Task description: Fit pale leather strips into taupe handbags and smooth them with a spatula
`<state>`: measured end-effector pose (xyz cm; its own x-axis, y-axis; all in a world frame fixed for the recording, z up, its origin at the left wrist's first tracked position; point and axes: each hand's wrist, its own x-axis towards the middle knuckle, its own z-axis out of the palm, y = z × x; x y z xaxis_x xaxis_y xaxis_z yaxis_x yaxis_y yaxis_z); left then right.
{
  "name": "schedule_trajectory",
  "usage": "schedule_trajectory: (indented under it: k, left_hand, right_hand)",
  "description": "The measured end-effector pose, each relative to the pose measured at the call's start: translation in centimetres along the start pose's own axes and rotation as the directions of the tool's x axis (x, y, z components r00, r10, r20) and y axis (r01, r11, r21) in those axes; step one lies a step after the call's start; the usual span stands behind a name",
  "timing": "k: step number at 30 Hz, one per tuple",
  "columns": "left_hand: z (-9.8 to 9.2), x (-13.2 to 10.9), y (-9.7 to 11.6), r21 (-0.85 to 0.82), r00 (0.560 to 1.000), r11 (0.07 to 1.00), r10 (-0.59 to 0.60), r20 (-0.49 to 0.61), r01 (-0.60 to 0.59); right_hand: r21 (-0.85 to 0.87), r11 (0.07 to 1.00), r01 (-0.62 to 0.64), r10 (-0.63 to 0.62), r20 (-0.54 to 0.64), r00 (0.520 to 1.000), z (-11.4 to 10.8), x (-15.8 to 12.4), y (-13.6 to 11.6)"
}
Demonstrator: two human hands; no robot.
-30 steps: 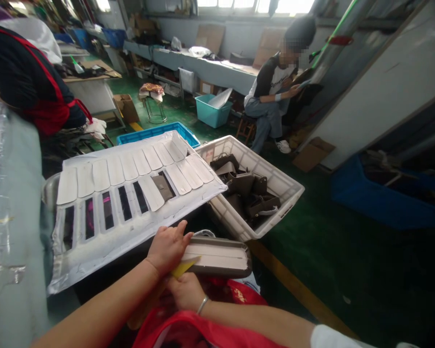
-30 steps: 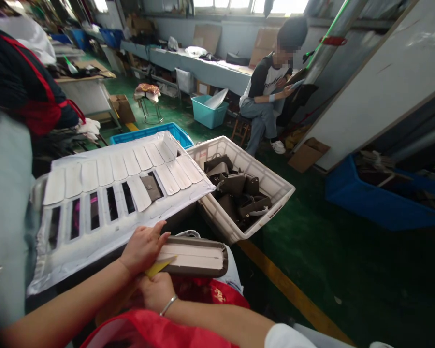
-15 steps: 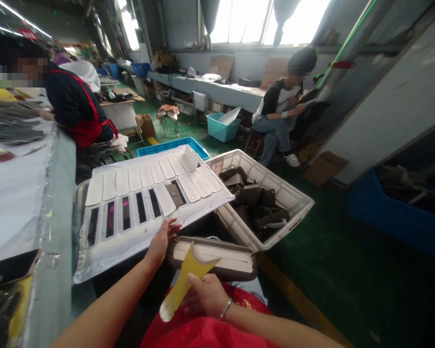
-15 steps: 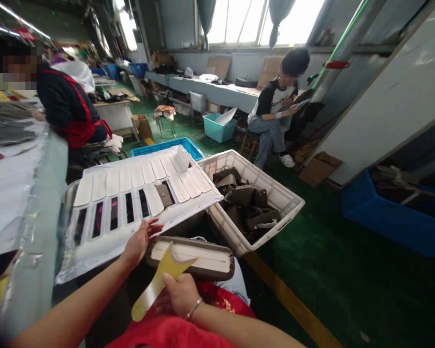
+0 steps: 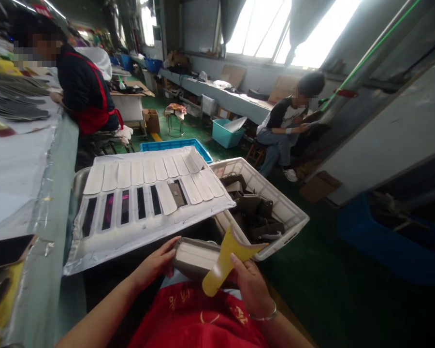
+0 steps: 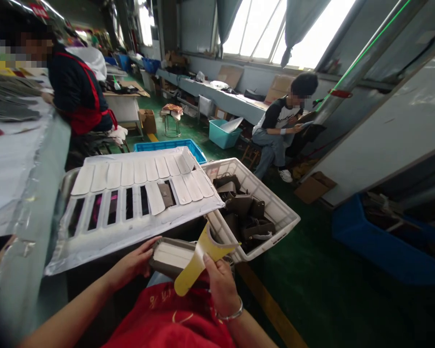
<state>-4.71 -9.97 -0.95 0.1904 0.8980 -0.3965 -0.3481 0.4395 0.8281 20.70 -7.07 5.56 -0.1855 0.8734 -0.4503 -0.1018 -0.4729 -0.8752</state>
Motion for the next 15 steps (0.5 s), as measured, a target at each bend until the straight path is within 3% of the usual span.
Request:
schedule_trajectory:
  k: [4, 7, 10, 12, 15]
  left_hand:
    - [-0.1, 0.2, -0.2, 0.092, 0.999, 0.995, 0.039, 0.005, -0.040]
    - [0.3, 0.4, -0.9, 0.198, 0.995, 0.977, 0.086, -0.041, -0.077]
    - [0.5, 0.3, -2.3, 0.223, 0.983, 0.966, 0.152, -0.102, -0.126]
    - [0.4, 0.2, -3.6, 0.213, 0.962, 0.956, 0.233, -0.145, -0.200]
    - [-0.1, -0.4, -5.2, 0.236, 0.925, 0.935, 0.314, -0.212, -0.264]
  right_hand:
    - [-0.053, 0.998, -0.017, 0.019, 0.044, 0.999, 0.6, 2.9, -3.4]
    - [-0.349, 0.937, 0.031, 0.046, 0.211, 0.976, 3.1, 6.7, -5.5]
    - [-0.723, 0.632, 0.278, 0.085, 0.422, 0.903, 6.7, 12.0, -6.5]
    - [-0.795, 0.435, 0.423, 0.120, 0.517, 0.847, 9.4, 15.7, -6.6]
    - [-0.816, 0.275, 0.508, 0.185, 0.563, 0.805, 13.5, 20.5, -5.4]
